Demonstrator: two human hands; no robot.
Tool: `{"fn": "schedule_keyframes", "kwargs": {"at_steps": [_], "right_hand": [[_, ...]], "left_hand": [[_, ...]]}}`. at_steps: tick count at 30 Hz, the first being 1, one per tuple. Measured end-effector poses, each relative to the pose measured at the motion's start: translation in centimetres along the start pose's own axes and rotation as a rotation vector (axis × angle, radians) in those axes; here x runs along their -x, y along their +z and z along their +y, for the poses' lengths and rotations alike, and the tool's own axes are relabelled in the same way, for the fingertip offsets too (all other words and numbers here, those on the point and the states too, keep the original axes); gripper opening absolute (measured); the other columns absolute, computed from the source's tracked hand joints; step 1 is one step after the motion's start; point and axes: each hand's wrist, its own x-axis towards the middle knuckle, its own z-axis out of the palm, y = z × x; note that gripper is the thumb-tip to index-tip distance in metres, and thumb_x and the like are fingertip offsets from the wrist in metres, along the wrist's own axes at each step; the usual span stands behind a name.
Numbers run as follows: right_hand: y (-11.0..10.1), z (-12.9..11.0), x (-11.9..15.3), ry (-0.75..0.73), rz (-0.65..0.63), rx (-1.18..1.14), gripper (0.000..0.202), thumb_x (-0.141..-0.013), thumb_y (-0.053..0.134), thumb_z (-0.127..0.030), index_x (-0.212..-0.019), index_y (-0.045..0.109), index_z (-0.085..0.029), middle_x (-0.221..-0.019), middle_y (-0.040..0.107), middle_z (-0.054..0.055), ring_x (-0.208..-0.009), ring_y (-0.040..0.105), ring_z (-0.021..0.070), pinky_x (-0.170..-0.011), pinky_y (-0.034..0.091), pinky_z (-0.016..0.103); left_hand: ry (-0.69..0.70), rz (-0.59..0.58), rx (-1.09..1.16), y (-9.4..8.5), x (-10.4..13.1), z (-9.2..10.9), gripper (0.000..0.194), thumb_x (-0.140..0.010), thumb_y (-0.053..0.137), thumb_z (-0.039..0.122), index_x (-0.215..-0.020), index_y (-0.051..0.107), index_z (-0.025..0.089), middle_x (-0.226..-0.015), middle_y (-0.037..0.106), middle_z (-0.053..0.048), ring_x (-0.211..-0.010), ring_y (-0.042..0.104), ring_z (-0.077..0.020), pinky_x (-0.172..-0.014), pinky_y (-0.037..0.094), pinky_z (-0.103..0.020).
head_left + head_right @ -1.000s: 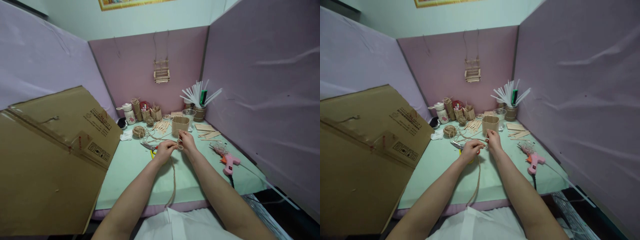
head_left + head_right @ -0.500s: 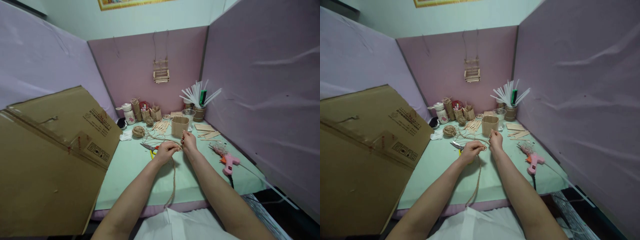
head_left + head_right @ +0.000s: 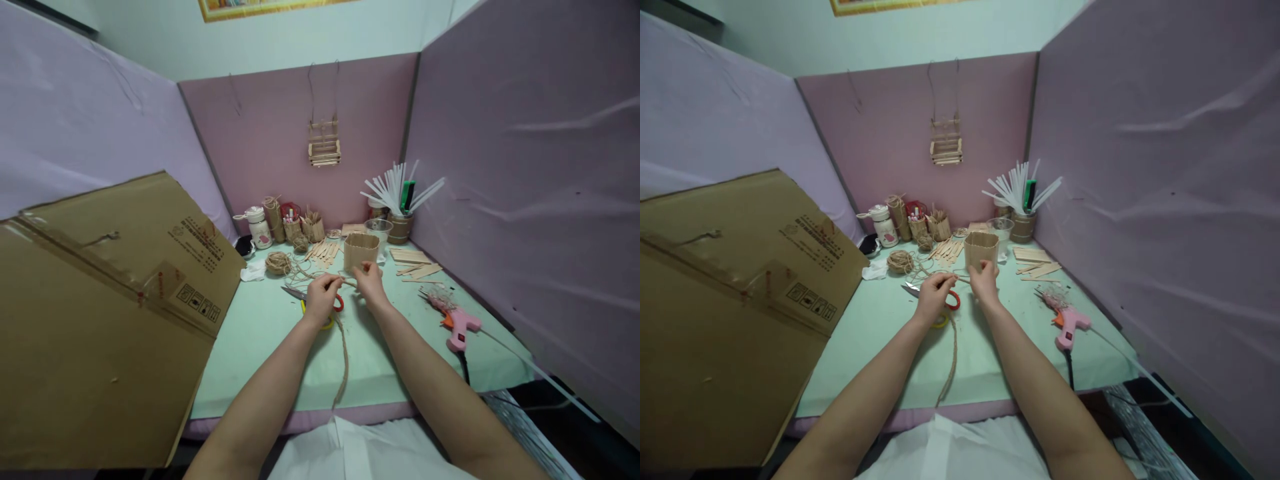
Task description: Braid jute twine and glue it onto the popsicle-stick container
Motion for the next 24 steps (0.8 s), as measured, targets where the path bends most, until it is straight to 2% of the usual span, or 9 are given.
{"fn": "schedule_keyframes", "kwargs": {"at_steps": [2, 5, 7, 9, 12, 17, 24], "right_hand": [[0.2, -1.0, 0.8, -0.178, -0.025, 0.129, 0.020, -0.068, 0.057, -0.023, -0.088, 0.054, -0.022, -0.094, 0.050, 0.005, -0.076, 0.052, 0.0159, -0.067, 0.045, 0.030], [0.4, -2.4, 2.0, -0.392, -0.270, 0.176, 0.022, -0.072, 0.052, -0.017, -0.093, 0.058, -0.021, -0.103, 0.046, 0.007, -0.083, 0.053, 0.0169, -0.067, 0.046, 0.030], [0.5, -2.8, 2.5, -0.484, -0.366, 0.198, 0.019, -0.075, 0.051, -0.016, -0.092, 0.059, -0.022, -0.103, 0.045, 0.006, -0.083, 0.053, 0.0165, -0.067, 0.046, 0.029], [0.5, -2.8, 2.7, -0.547, -0.390, 0.229, 0.013, -0.079, 0.052, -0.018, -0.089, 0.060, -0.021, -0.101, 0.045, 0.006, -0.084, 0.053, 0.0167, -0.068, 0.046, 0.029], [0.5, -2.5, 2.5, -0.598, -0.350, 0.259, 0.010, -0.083, 0.052, -0.022, -0.085, 0.062, -0.020, -0.095, 0.046, 0.006, -0.083, 0.052, 0.0179, -0.070, 0.046, 0.031], [0.5, -2.4, 2.1, -0.577, -0.276, 0.257, 0.012, -0.084, 0.050, -0.023, -0.075, 0.058, -0.021, -0.085, 0.052, 0.005, -0.081, 0.053, 0.0187, -0.074, 0.044, 0.033], [0.9, -1.8, 1.6, -0.298, -0.242, 0.113, 0.015, -0.079, 0.050, -0.030, -0.069, 0.054, -0.020, -0.072, 0.054, 0.001, -0.074, 0.052, 0.0175, -0.069, 0.043, 0.030]], "left_hand": [[-0.063, 0.065, -0.015, -0.2, -0.4, -0.6, 0.018, -0.078, 0.057, 0.028, -0.075, 0.070, 0.016, -0.072, 0.065, -0.004, -0.075, 0.058, -0.0161, -0.073, 0.044, -0.027], [-0.095, 0.086, -0.023, -0.3, -0.8, -1.4, 0.018, -0.078, 0.056, 0.027, -0.076, 0.069, 0.015, -0.075, 0.066, -0.004, -0.077, 0.058, -0.0161, -0.075, 0.043, -0.028], [-0.094, 0.087, -0.032, -0.4, -0.9, -1.7, 0.017, -0.079, 0.054, 0.024, -0.078, 0.069, 0.015, -0.079, 0.067, -0.005, -0.079, 0.059, -0.0162, -0.076, 0.043, -0.028], [-0.095, 0.092, -0.045, -0.4, -0.9, -1.9, 0.018, -0.079, 0.053, 0.022, -0.081, 0.069, 0.015, -0.083, 0.068, -0.005, -0.080, 0.059, -0.0162, -0.076, 0.044, -0.028], [-0.085, 0.075, -0.066, -0.3, -0.9, -2.1, 0.018, -0.079, 0.052, 0.018, -0.081, 0.069, 0.015, -0.082, 0.068, -0.005, -0.080, 0.059, -0.0159, -0.077, 0.044, -0.027], [-0.050, 0.058, -0.091, -0.2, -0.8, -1.9, 0.018, -0.079, 0.052, 0.018, -0.077, 0.069, 0.016, -0.074, 0.066, -0.004, -0.076, 0.059, -0.0158, -0.075, 0.044, -0.028], [-0.051, 0.028, -0.049, -0.1, -0.6, -1.2, 0.019, -0.078, 0.052, 0.020, -0.081, 0.070, 0.016, -0.068, 0.063, -0.002, -0.069, 0.056, -0.0144, -0.069, 0.042, -0.026]]}}
